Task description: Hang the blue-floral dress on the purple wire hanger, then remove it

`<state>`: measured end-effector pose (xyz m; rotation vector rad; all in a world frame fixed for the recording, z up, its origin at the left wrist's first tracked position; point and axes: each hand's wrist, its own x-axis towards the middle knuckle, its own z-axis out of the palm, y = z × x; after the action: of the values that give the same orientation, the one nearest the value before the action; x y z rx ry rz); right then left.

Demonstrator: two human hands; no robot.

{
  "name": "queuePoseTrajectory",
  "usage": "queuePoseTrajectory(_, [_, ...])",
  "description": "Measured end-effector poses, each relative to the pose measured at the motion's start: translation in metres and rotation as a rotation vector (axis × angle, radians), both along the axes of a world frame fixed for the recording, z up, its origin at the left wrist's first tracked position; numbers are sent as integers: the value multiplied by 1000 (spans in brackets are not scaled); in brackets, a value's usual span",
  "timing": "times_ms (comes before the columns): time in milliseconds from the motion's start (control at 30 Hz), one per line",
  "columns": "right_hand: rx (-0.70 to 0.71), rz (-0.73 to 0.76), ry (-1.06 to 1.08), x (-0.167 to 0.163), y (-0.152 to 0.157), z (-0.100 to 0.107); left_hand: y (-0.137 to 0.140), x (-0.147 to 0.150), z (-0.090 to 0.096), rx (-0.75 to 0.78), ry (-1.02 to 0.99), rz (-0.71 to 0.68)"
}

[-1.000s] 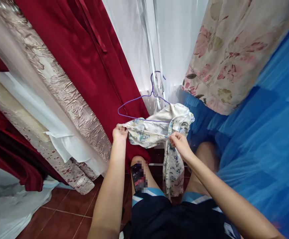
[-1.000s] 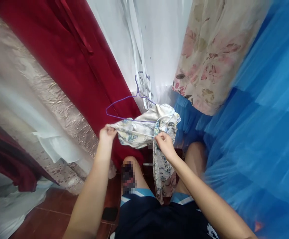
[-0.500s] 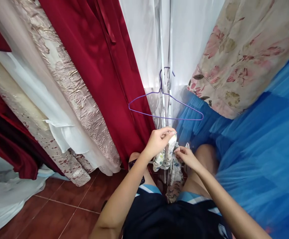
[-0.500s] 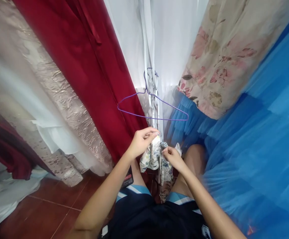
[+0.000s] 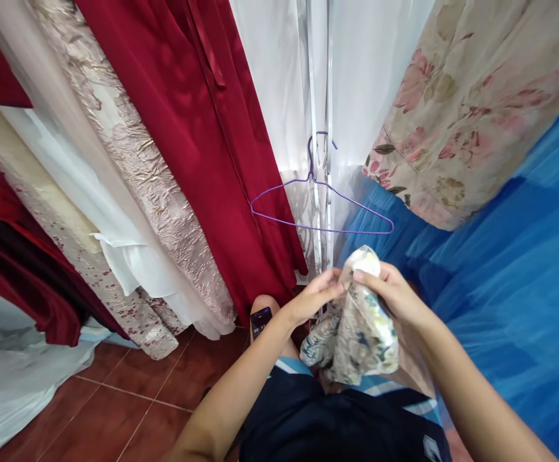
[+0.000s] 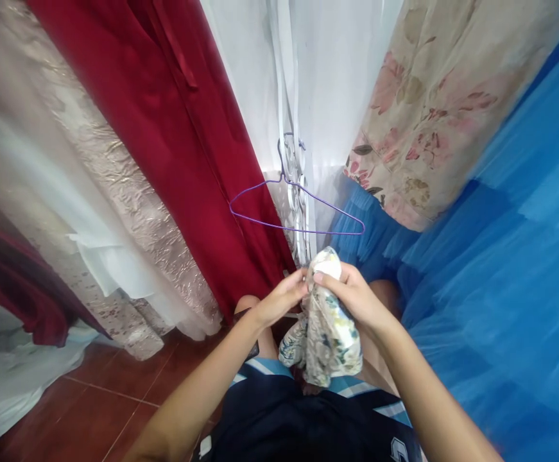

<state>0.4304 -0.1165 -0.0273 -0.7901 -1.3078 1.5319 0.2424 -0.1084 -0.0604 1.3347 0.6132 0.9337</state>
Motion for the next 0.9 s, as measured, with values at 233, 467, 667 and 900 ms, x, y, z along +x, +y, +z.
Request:
queuePoseTrajectory(233, [336, -496, -101, 74, 57, 48, -24, -16, -23, 134, 400, 57])
queuePoseTrajectory(467, [347, -284, -184, 67, 155, 67, -20, -35, 19, 290, 456, 331])
queuePoseTrajectory(667, [260, -84, -240, 36, 159, 69, 9, -103, 44, 574, 640, 650])
queuePoseTrajectory(900, [168, 0, -207, 40, 142, 80, 64, -176, 45, 565, 1140, 601])
